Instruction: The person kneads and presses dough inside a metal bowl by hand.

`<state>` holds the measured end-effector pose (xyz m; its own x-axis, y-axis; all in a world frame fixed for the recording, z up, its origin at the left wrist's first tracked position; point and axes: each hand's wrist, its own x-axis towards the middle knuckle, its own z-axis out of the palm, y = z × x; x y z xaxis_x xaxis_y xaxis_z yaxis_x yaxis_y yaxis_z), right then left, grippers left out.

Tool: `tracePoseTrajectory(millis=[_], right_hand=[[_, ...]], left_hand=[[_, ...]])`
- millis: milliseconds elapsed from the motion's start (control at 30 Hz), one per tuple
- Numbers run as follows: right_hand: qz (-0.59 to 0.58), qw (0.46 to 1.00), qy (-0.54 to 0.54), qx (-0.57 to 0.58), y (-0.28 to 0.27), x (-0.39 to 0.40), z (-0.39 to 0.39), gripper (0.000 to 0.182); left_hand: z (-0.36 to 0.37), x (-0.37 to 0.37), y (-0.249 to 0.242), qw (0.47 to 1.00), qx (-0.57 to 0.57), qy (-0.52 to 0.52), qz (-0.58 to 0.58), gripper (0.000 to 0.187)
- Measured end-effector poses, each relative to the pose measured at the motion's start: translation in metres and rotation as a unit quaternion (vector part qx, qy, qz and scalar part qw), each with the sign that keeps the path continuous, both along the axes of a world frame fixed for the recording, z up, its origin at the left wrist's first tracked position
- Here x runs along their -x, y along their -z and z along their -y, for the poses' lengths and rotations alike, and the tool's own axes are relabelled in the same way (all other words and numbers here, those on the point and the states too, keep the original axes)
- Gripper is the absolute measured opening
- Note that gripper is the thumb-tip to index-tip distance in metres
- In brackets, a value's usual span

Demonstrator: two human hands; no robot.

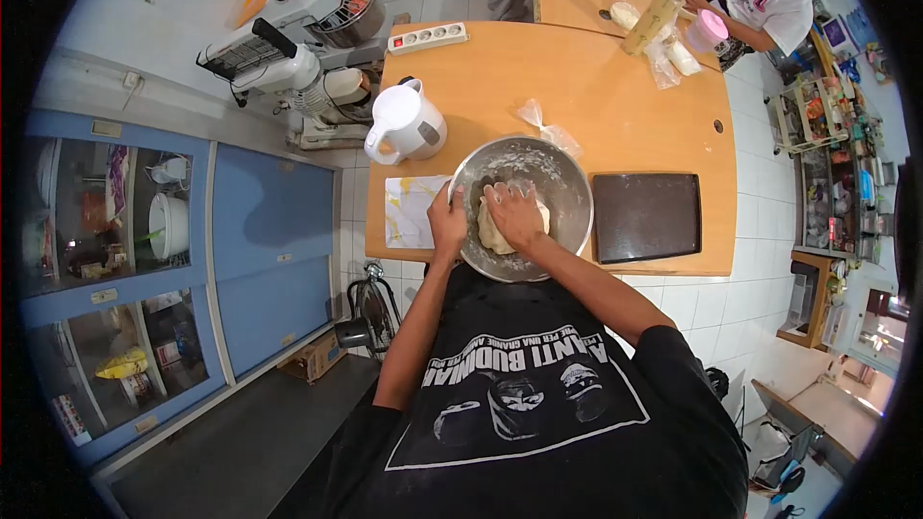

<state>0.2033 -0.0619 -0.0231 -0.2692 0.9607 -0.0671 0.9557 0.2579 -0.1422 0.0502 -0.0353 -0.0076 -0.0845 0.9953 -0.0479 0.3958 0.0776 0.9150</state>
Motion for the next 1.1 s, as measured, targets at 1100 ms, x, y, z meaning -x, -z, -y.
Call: tracePoseTrajectory(millis=[1100], right_hand=[[-0.219, 0.952, 0.124, 0.172, 0.001, -0.047, -0.021, 0.066]], left_hand=[[0.005, 0.005, -0.002, 0.999, -0.026, 0.011, 0.031, 0.032]])
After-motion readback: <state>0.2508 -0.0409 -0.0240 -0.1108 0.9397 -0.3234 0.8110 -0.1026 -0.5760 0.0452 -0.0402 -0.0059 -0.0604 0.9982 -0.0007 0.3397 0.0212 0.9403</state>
